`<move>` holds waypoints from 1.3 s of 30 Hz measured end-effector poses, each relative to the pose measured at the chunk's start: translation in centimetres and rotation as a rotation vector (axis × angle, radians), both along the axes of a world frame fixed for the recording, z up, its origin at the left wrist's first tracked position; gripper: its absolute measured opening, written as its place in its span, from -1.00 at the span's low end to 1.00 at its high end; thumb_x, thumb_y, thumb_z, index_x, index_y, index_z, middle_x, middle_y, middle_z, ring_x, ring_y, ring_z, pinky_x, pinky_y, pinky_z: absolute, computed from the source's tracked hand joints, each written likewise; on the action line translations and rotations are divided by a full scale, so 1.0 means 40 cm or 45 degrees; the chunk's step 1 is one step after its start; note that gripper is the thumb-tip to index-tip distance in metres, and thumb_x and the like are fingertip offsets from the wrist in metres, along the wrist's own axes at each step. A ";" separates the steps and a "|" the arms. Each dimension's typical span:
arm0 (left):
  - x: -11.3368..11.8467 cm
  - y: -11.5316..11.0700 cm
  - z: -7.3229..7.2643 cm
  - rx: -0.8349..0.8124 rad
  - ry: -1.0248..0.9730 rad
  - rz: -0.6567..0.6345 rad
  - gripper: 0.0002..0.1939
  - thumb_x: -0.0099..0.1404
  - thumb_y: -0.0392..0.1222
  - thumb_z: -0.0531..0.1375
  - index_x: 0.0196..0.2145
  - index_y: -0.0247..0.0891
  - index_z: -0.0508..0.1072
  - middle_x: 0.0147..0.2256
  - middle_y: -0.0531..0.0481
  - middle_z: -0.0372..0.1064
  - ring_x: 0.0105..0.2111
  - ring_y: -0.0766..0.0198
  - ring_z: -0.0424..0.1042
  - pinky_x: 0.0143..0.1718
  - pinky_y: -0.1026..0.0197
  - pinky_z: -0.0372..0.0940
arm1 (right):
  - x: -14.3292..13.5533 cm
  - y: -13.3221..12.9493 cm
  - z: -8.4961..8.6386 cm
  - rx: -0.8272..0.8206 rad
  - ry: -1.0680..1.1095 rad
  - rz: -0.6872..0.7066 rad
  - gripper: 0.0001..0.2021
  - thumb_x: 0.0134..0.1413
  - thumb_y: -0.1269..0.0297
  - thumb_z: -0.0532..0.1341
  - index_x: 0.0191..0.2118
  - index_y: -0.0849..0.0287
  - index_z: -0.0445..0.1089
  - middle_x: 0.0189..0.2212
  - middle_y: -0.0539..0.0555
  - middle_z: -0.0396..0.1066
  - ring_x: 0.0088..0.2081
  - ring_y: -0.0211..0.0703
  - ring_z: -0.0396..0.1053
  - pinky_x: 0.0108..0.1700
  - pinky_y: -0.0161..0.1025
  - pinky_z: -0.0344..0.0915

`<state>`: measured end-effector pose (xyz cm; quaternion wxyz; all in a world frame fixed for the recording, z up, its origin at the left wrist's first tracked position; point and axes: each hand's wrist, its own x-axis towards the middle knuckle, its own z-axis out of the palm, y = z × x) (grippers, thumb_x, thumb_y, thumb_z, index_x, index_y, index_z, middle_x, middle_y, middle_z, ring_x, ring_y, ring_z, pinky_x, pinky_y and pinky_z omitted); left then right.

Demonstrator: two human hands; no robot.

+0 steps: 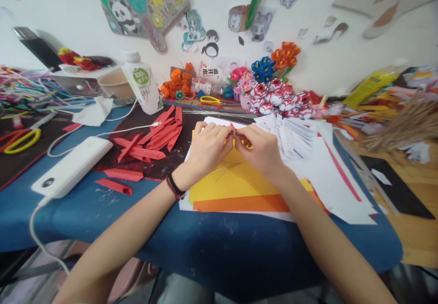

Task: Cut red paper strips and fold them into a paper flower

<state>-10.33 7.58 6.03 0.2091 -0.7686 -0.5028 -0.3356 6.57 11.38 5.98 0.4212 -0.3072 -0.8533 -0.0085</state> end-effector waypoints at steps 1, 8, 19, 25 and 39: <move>0.001 -0.001 0.001 0.011 -0.014 0.005 -0.79 0.46 -0.22 0.06 -0.16 -0.26 0.49 -0.38 0.00 0.52 -0.34 0.23 0.41 -0.17 0.08 0.10 | 0.001 0.001 -0.001 0.003 -0.003 0.001 -0.86 0.22 0.44 0.14 -0.33 0.17 0.41 -0.47 0.01 0.41 -0.46 -0.26 0.32 -0.40 -0.30 0.20; -0.019 0.007 0.005 0.067 0.032 -0.118 -0.85 0.44 -0.27 0.08 -0.22 -0.23 0.45 -0.39 0.04 0.52 -0.34 0.25 0.42 -0.22 0.12 0.15 | 0.001 0.006 0.001 -0.069 0.043 0.022 -0.84 0.16 0.50 0.14 -0.24 0.17 0.45 -0.40 0.02 0.45 -0.45 -0.26 0.33 -0.36 -0.30 0.24; -0.043 0.020 0.000 0.052 0.270 -0.206 -0.79 0.48 -0.31 0.03 -0.20 -0.22 0.47 -0.34 0.04 0.55 -0.33 0.26 0.41 -0.19 0.08 0.12 | 0.008 0.034 -0.040 -0.137 0.056 0.169 -0.81 0.16 0.51 0.13 -0.35 0.18 0.47 -0.41 0.07 0.49 -0.41 -0.19 0.38 -0.31 -0.25 0.27; -0.048 0.019 0.009 0.050 0.384 -0.267 -0.75 0.46 -0.31 0.04 -0.30 -0.23 0.48 -0.39 0.02 0.51 -0.32 0.24 0.38 -0.17 0.07 0.13 | 0.014 0.037 -0.046 -0.060 -0.043 0.150 -0.77 0.13 0.53 0.09 -0.45 0.18 0.42 -0.52 0.04 0.40 -0.46 -0.20 0.31 -0.38 -0.26 0.16; -0.046 0.011 0.033 -0.053 0.494 -0.304 -0.74 0.46 -0.32 0.05 -0.34 -0.24 0.47 -0.40 0.04 0.49 -0.31 0.24 0.36 -0.19 0.06 0.08 | 0.020 0.037 -0.044 0.003 -0.235 0.170 -0.78 -0.07 0.63 0.06 -0.55 0.17 0.23 -0.59 -0.01 0.25 -0.53 -0.24 0.12 -0.43 -0.25 -0.04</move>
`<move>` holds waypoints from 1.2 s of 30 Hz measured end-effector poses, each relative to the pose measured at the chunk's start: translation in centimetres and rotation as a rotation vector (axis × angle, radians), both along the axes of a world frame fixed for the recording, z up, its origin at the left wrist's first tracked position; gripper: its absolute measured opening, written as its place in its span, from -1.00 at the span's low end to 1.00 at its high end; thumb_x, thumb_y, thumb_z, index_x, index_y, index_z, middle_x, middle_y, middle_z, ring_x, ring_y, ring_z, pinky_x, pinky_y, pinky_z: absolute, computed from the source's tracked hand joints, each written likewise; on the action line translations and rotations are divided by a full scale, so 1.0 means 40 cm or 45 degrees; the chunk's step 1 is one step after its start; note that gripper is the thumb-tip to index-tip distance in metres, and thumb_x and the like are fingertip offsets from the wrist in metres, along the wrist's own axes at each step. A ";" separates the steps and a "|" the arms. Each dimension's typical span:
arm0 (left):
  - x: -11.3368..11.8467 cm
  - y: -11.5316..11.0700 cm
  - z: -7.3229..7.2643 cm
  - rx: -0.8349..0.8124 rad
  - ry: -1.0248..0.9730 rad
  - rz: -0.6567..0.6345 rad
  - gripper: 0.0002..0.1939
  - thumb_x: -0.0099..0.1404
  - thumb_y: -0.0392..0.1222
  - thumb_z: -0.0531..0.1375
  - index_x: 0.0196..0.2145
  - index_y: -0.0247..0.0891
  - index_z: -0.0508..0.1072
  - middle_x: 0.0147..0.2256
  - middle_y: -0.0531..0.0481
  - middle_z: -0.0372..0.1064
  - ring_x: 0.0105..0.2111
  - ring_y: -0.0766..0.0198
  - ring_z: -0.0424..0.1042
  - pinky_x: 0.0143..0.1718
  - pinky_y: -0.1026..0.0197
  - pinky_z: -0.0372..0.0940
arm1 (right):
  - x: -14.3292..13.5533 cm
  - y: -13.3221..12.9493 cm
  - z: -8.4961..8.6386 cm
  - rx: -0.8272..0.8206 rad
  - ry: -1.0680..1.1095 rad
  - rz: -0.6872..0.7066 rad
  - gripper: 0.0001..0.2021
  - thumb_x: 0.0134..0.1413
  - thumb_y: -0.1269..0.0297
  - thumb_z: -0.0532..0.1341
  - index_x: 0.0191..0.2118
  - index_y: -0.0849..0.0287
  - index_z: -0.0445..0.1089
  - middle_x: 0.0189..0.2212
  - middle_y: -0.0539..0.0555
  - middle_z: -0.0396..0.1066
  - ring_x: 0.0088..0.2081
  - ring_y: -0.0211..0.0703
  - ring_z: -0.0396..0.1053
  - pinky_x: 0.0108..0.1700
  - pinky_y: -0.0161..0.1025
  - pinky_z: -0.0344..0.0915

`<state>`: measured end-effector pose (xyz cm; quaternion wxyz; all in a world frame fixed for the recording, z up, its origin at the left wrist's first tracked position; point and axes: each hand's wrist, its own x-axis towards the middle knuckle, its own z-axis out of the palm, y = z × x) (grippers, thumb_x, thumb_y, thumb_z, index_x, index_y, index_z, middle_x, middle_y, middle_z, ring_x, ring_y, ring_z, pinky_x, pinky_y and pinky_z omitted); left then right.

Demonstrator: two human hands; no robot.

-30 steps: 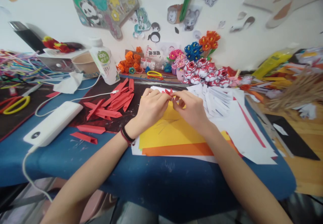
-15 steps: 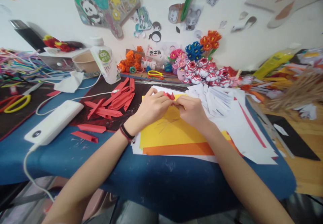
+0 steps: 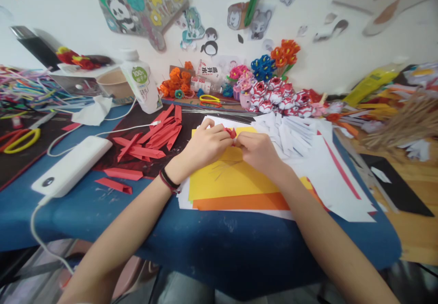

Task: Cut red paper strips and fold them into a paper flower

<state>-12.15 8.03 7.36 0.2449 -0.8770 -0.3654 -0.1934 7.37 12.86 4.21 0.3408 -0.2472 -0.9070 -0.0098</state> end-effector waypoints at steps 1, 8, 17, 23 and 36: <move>0.000 0.000 0.001 -0.001 0.006 -0.002 -0.74 0.46 -0.33 0.05 -0.35 -0.24 0.47 -0.40 0.04 0.49 -0.31 0.24 0.36 -0.20 0.07 0.08 | 0.001 0.001 0.000 -0.002 -0.009 0.001 -0.78 -0.07 0.63 0.06 -0.55 0.16 0.23 -0.59 -0.01 0.25 -0.53 -0.24 0.12 -0.43 -0.25 -0.04; 0.004 -0.002 0.004 -0.036 0.053 0.015 -0.74 0.47 -0.35 0.03 -0.32 -0.26 0.47 -0.33 0.01 0.49 -0.30 0.23 0.34 -0.24 0.06 0.06 | 0.002 -0.001 0.008 0.046 -0.114 0.017 -0.76 -0.08 0.65 0.04 -0.48 0.19 0.33 -0.54 0.04 0.36 -0.49 -0.19 0.22 -0.42 -0.23 -0.01; 0.006 0.000 0.005 -0.139 0.074 0.009 -0.74 0.45 -0.37 0.04 -0.35 -0.25 0.47 -0.33 -0.01 0.50 -0.31 0.22 0.35 -0.23 0.05 0.06 | 0.003 -0.003 0.015 0.080 -0.258 0.051 -0.73 -0.12 0.68 0.03 -0.45 0.21 0.38 -0.47 0.10 0.43 -0.45 -0.15 0.27 -0.39 -0.21 0.05; 0.006 0.001 0.002 -0.218 0.014 0.004 -0.76 0.42 -0.35 0.05 -0.36 -0.24 0.46 -0.32 -0.01 0.50 -0.30 0.22 0.37 -0.21 0.05 0.05 | 0.006 -0.002 0.015 0.080 -0.213 0.093 -0.76 -0.04 0.66 0.05 -0.45 0.21 0.36 -0.49 0.09 0.42 -0.44 -0.17 0.28 -0.39 -0.23 0.05; 0.010 -0.001 -0.001 -0.306 -0.295 0.125 -0.85 0.42 -0.28 0.06 -0.23 -0.23 0.44 -0.23 -0.02 0.51 -0.24 0.22 0.44 -0.23 0.11 0.05 | 0.012 -0.004 0.021 0.009 -0.069 -0.184 -0.80 0.03 0.58 0.09 -0.34 0.17 0.38 -0.43 0.06 0.48 -0.42 -0.16 0.34 -0.39 -0.22 -0.01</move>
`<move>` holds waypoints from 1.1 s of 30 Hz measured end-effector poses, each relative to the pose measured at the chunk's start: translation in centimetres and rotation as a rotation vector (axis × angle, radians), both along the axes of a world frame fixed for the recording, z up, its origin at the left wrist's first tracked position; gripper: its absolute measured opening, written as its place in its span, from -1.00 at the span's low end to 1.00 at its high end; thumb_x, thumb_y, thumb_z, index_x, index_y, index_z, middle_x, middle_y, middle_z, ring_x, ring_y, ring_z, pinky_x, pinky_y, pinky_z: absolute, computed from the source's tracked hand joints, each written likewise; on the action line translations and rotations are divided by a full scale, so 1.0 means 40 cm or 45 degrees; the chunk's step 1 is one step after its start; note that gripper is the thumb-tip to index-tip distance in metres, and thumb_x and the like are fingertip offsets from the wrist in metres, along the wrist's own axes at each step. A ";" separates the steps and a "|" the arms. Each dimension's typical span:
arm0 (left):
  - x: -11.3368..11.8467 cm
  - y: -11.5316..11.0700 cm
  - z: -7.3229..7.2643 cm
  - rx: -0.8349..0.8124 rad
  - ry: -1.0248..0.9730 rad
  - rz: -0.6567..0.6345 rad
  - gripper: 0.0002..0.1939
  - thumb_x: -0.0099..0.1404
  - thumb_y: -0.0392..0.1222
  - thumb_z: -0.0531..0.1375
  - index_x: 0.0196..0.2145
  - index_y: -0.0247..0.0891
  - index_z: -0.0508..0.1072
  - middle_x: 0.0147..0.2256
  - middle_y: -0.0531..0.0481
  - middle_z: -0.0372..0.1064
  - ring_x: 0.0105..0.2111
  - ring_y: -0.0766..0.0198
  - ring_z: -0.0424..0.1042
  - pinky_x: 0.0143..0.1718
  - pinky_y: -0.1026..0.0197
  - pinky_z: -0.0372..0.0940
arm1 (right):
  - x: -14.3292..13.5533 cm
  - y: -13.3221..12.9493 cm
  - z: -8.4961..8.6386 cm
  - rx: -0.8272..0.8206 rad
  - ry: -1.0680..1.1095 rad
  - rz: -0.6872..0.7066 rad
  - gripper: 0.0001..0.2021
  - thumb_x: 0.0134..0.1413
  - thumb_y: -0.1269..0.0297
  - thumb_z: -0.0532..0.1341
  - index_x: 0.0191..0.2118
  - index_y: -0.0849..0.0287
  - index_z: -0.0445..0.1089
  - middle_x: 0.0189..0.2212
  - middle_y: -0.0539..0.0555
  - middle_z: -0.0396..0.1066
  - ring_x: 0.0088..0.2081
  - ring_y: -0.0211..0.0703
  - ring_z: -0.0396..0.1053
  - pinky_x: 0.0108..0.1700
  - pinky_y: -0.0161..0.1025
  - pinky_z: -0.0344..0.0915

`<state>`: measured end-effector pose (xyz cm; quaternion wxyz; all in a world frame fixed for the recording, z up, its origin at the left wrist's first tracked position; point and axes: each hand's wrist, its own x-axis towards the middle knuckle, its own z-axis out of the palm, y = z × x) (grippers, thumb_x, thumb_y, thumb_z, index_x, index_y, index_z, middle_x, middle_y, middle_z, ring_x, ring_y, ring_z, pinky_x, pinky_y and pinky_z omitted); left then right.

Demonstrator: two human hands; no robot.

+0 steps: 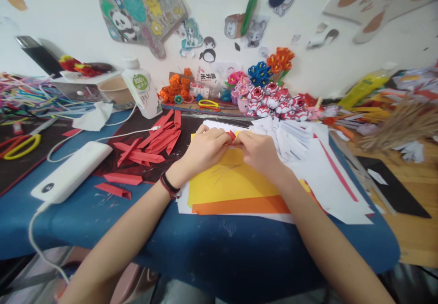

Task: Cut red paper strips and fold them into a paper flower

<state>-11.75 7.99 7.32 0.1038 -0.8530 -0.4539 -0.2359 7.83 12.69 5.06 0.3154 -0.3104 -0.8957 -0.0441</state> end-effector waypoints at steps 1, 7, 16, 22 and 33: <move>0.001 0.000 -0.001 0.038 0.013 0.011 -0.84 0.43 -0.25 0.06 -0.23 -0.23 0.44 -0.24 -0.02 0.51 -0.25 0.22 0.44 -0.22 0.10 0.05 | 0.000 -0.001 0.000 -0.007 0.030 -0.010 -0.81 0.06 0.57 0.10 -0.33 0.17 0.38 -0.41 0.06 0.49 -0.41 -0.16 0.36 -0.39 -0.23 0.01; -0.003 0.005 -0.016 0.242 0.027 0.037 -0.79 0.48 -0.24 0.04 -0.21 -0.22 0.48 -0.28 0.01 0.53 -0.30 0.25 0.42 -0.21 0.09 0.06 | -0.006 -0.012 0.009 -0.064 0.121 -0.022 -0.83 0.22 0.48 0.10 -0.27 0.15 0.41 -0.35 0.05 0.52 -0.33 -0.17 0.42 -0.37 -0.25 0.06; -0.011 0.005 -0.011 0.184 0.026 -0.076 -0.81 0.47 -0.27 0.05 -0.17 -0.21 0.47 -0.24 -0.01 0.54 -0.25 0.22 0.41 -0.19 0.07 0.06 | -0.004 -0.011 0.005 -0.099 0.136 0.020 -0.82 0.22 0.42 0.13 -0.27 0.14 0.49 -0.36 0.07 0.52 -0.34 -0.16 0.39 -0.35 -0.25 0.13; -0.003 0.003 -0.004 0.075 -0.028 -0.101 -0.83 0.45 -0.30 0.05 -0.29 -0.22 0.39 -0.32 -0.01 0.46 -0.26 0.17 0.31 -0.24 0.07 0.05 | -0.008 -0.010 0.021 -0.332 0.351 0.209 -0.79 0.09 0.54 0.14 -0.43 0.13 0.45 -0.45 -0.01 0.46 -0.38 -0.21 0.37 -0.34 -0.26 0.17; 0.008 0.004 -0.005 -0.093 -0.411 -0.048 -0.84 0.33 -0.42 0.11 -0.36 -0.23 0.38 -0.35 0.02 0.42 -0.27 0.19 0.28 -0.27 0.10 0.09 | -0.023 -0.001 0.034 -0.515 0.544 0.244 -0.90 0.12 0.43 0.20 -0.38 0.13 0.42 -0.33 0.03 0.28 -0.30 -0.18 0.29 -0.25 -0.20 0.25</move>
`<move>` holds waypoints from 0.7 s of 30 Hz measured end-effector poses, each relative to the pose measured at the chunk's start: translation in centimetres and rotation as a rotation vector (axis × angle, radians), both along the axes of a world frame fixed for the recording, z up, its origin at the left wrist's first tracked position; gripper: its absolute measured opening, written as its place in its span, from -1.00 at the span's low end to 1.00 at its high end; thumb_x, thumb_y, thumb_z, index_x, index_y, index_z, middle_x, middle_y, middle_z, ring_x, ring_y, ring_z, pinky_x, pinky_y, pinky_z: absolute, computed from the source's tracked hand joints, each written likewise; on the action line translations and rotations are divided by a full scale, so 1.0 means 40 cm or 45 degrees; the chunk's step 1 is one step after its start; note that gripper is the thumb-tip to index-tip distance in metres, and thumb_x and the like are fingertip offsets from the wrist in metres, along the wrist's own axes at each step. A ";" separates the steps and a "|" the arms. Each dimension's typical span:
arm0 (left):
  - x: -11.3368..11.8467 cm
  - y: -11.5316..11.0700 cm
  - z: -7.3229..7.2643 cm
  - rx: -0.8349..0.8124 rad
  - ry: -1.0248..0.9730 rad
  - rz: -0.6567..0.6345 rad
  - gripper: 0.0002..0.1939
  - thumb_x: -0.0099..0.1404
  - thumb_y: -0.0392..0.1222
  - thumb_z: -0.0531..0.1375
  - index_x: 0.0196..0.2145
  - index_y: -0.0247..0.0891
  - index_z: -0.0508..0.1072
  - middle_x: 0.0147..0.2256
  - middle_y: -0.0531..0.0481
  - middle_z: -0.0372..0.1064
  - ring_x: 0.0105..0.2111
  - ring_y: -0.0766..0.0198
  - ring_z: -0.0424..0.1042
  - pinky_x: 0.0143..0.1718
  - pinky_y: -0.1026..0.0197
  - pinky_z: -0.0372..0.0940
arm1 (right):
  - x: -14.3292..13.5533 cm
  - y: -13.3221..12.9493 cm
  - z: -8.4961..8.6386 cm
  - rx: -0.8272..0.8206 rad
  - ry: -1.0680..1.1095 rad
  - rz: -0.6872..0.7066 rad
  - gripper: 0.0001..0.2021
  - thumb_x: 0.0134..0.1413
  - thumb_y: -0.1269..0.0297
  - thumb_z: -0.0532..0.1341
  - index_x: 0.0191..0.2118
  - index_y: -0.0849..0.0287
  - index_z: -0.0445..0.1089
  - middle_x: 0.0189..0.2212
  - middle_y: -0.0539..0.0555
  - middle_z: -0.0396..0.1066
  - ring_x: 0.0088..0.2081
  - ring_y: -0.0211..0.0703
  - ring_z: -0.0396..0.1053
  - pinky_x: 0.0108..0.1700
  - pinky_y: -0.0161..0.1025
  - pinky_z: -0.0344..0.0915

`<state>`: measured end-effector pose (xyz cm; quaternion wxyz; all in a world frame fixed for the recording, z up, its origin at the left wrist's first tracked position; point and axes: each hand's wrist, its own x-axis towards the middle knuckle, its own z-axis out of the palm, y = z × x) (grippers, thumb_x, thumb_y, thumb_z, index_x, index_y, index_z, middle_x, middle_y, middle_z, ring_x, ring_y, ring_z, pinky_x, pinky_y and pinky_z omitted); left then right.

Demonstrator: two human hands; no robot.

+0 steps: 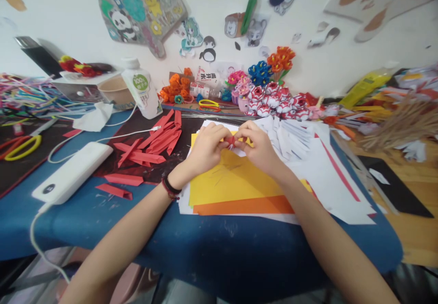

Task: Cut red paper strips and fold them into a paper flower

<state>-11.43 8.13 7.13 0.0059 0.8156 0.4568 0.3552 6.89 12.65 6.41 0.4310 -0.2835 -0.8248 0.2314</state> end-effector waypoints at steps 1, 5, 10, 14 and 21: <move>0.000 0.000 0.001 0.015 -0.042 0.050 -0.86 0.35 -0.39 0.12 -0.35 -0.22 0.39 -0.35 0.01 0.43 -0.28 0.19 0.29 -0.26 0.10 0.10 | 0.000 -0.003 0.006 0.050 0.036 -0.063 -0.92 0.17 0.38 0.20 -0.34 0.12 0.43 -0.30 0.05 0.31 -0.27 -0.15 0.31 -0.23 -0.19 0.25; 0.001 -0.001 0.005 0.082 -0.075 0.247 -0.92 0.39 -0.24 0.15 -0.29 -0.20 0.41 -0.31 0.01 0.48 -0.26 0.16 0.30 -0.23 0.07 0.11 | 0.005 -0.019 0.028 0.424 0.028 -0.362 -0.88 0.23 0.19 0.22 -0.26 0.11 0.42 -0.28 0.10 0.38 -0.17 -0.05 0.31 -0.11 -0.10 0.21; 0.006 -0.001 0.003 0.044 -0.072 0.237 -0.91 0.42 -0.22 0.13 -0.27 -0.20 0.40 -0.30 0.02 0.47 -0.25 0.18 0.31 -0.22 0.09 0.11 | 0.008 -0.017 0.010 0.680 -0.341 -0.356 -0.76 0.27 0.10 0.20 -0.36 0.13 0.38 -0.45 0.04 0.40 -0.33 -0.10 0.30 -0.23 -0.13 0.10; 0.004 -0.002 0.004 0.011 -0.036 0.192 -0.90 0.42 -0.26 0.10 -0.29 -0.20 0.38 -0.27 0.01 0.46 -0.22 0.16 0.29 -0.20 0.08 0.09 | 0.003 -0.010 -0.012 0.743 -0.410 -0.412 -0.76 0.30 0.17 0.16 -0.36 0.16 0.39 -0.46 0.04 0.43 -0.37 -0.14 0.30 -0.27 -0.18 0.08; -0.005 -0.004 0.014 -0.067 -0.044 0.149 -0.90 0.41 -0.14 0.15 -0.23 -0.16 0.45 -0.23 0.04 0.51 -0.18 0.15 0.32 -0.14 0.07 0.07 | -0.011 -0.019 -0.031 0.813 -0.434 -0.401 -0.73 0.26 0.37 0.13 -0.50 0.16 0.32 -0.59 -0.02 0.34 -0.52 -0.23 0.22 -0.41 -0.23 0.02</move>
